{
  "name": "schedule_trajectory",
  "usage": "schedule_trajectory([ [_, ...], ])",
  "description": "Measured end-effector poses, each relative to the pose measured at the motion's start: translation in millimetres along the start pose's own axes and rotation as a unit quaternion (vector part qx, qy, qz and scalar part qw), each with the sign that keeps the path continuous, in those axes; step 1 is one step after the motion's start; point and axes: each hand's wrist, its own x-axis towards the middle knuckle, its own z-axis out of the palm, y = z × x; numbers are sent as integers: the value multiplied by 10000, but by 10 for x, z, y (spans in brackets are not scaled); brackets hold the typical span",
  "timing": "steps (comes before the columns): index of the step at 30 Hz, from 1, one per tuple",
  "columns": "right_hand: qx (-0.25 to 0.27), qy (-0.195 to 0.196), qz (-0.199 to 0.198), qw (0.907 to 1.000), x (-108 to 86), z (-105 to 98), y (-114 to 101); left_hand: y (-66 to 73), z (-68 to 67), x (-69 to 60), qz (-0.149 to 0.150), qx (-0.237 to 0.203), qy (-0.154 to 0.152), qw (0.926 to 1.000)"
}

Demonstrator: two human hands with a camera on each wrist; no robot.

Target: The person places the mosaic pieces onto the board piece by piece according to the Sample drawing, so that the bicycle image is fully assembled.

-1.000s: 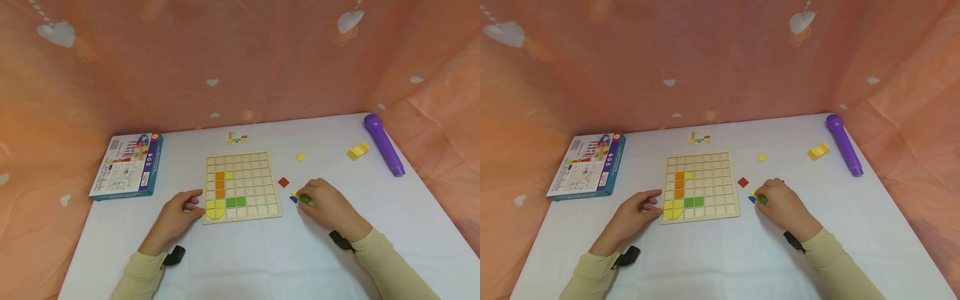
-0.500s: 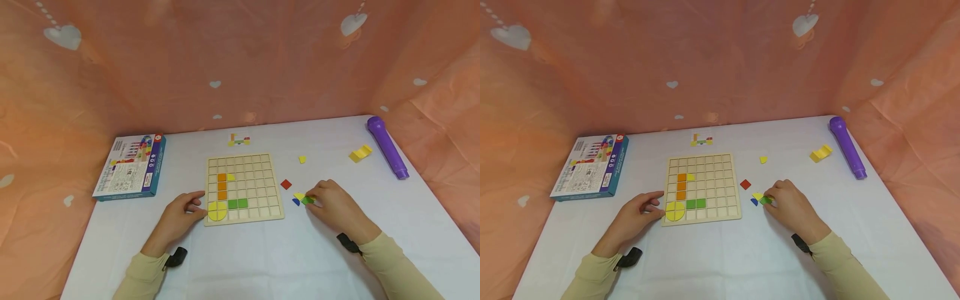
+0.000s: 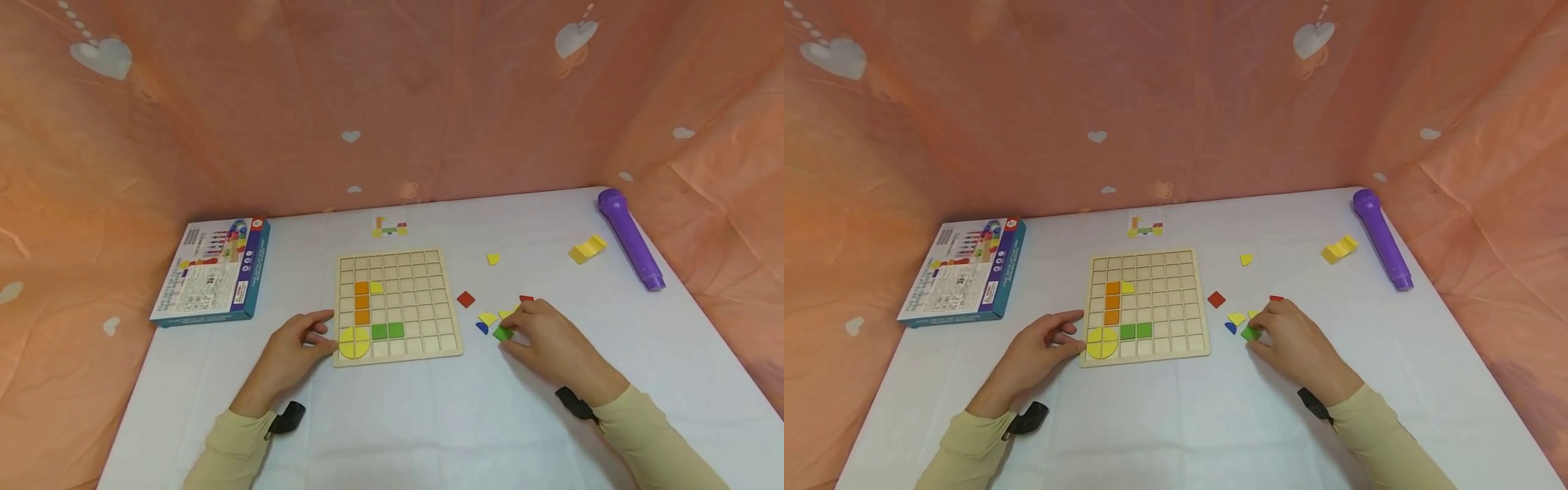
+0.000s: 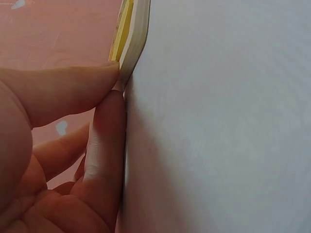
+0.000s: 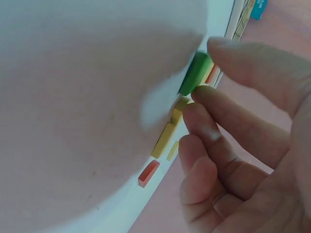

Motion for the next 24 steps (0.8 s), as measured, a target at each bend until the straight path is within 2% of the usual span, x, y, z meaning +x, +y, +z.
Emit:
schedule_trajectory([
  [7, -16, -118, 3, 9999, 1, 23, 10, -15, 21, -23, -24, -49, -2, 10000],
  [13, -20, -43, -42, 10000, 16, 25, -7, -18, 16, -23, 23, -38, 21, 10000],
  [24, -94, 158, -401, 9990, 97, 16, -105, -25, 0, -9, 68, -68, -5, 10000],
])
